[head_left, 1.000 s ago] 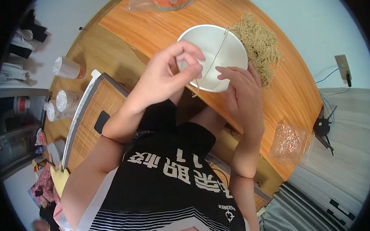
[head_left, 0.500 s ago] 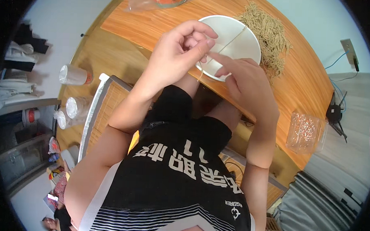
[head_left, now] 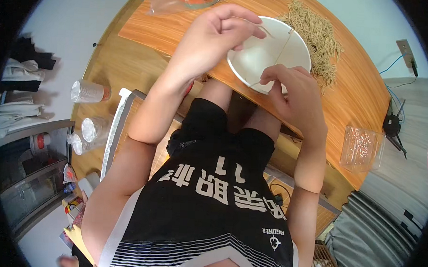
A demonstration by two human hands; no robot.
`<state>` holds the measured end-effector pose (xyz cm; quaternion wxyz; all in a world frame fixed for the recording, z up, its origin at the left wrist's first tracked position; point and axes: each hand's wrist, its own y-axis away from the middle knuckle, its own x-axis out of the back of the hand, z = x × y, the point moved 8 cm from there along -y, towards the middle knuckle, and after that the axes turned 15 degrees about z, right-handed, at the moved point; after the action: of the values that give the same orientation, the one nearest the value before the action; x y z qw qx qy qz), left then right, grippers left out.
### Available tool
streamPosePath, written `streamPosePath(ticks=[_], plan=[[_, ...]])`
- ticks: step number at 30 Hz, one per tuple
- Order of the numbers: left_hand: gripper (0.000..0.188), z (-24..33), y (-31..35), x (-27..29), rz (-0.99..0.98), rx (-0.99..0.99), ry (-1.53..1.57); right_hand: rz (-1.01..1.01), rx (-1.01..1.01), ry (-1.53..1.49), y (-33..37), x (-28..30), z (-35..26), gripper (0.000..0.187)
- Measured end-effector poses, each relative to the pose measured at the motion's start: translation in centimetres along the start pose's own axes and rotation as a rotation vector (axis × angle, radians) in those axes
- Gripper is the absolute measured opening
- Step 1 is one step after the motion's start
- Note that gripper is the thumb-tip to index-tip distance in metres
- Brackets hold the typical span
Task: Tying a thin straw string to the rim of a paper bucket to create a handle.
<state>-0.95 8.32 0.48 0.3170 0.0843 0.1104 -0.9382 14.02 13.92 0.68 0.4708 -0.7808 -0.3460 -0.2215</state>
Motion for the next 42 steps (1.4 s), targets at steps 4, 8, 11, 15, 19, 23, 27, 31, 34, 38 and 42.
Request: streamPosePath(ticks=[4,8,11,15,19,23,27,31,34,38,42], plan=[[0.020,0.7,-0.4,-1.9,-0.147,-0.175,-0.252,-0.025,0.025,-0.010,-0.1,-0.1,-0.8,0.015],[0.019,1.5,-0.5,-3.3,-0.345,-0.446,-0.683,0.105,0.048,-0.062,0.0,0.8,-0.9,0.016],[0.020,1.1,0.1,-3.5,-0.406,-0.527,-0.796,0.226,0.024,-0.134,0.8,1.7,-0.3,0.017],[0.020,0.1,0.6,-3.2,-0.415,-0.676,-0.876,0.352,-0.107,-0.237,2.6,2.7,1.1,0.015],[0.020,-0.5,0.8,-4.0,-0.549,-0.656,-0.927,0.470,-0.305,-0.437,3.8,2.8,1.2,0.006],[0.016,-0.4,1.2,-5.2,-0.603,-0.703,-0.915,0.468,-0.474,-0.565,4.9,2.6,1.0,0.009],[0.013,-1.3,1.9,-6.1,-0.633,-0.617,-0.975,0.511,-0.458,-0.698,5.3,2.8,1.2,0.012],[0.011,-1.8,2.4,-6.8,-0.538,-0.572,-0.993,0.437,-0.380,-0.657,4.9,2.5,1.5,0.015],[0.010,-2.2,2.9,-7.1,-0.478,-0.615,-0.962,0.465,-0.317,-0.695,4.9,2.4,1.8,0.012],[0.015,-1.9,2.7,-7.2,-0.460,-0.459,-0.891,0.446,-0.308,-0.729,5.3,3.7,1.0,0.014],[0.019,-0.9,3.0,-6.9,-0.358,-0.472,-0.731,0.460,-0.529,-0.903,7.0,4.3,-0.3,0.018]])
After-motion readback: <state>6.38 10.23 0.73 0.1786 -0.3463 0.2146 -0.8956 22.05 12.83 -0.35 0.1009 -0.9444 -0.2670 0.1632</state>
